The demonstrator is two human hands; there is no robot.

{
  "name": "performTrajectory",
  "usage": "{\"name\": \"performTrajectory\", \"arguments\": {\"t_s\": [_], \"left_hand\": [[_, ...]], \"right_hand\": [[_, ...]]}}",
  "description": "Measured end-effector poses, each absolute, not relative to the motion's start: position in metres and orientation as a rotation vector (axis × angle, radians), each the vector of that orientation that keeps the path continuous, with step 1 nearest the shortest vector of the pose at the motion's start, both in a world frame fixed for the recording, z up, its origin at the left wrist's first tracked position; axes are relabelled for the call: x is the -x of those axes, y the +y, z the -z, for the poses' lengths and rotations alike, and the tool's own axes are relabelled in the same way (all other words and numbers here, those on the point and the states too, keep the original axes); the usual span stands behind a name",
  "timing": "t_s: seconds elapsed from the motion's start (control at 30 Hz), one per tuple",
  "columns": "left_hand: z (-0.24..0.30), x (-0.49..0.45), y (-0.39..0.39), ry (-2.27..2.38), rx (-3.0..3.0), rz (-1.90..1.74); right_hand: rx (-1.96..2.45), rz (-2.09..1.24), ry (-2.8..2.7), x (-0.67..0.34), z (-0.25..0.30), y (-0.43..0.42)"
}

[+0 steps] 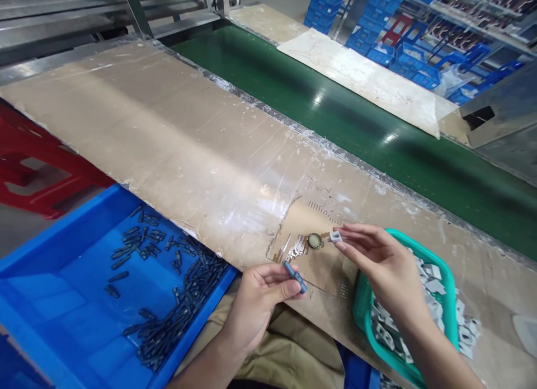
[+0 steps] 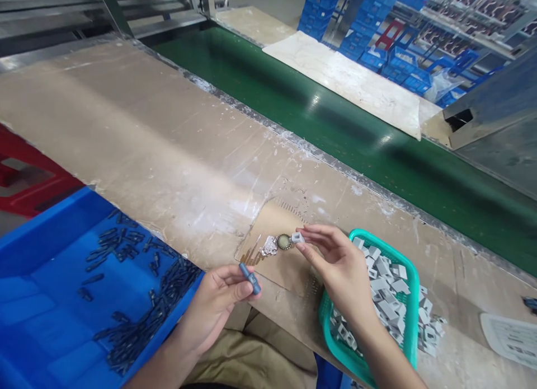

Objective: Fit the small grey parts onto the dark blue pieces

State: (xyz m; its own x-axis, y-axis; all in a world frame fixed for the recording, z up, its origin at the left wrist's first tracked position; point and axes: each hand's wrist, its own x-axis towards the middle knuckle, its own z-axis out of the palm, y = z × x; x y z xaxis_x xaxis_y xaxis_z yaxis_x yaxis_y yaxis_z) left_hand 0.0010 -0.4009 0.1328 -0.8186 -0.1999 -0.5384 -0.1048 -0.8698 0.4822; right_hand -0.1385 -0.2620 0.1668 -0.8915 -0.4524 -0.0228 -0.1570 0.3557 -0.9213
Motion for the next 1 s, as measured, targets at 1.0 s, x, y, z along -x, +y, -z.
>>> {"name": "performTrajectory", "arguments": {"t_s": [1.0], "left_hand": [[-0.151,0.019,-0.428,-1.657,-0.896,2.164]], "right_hand": [[0.398,1.534,2.444,0.182,-0.193,-0.247]]}}
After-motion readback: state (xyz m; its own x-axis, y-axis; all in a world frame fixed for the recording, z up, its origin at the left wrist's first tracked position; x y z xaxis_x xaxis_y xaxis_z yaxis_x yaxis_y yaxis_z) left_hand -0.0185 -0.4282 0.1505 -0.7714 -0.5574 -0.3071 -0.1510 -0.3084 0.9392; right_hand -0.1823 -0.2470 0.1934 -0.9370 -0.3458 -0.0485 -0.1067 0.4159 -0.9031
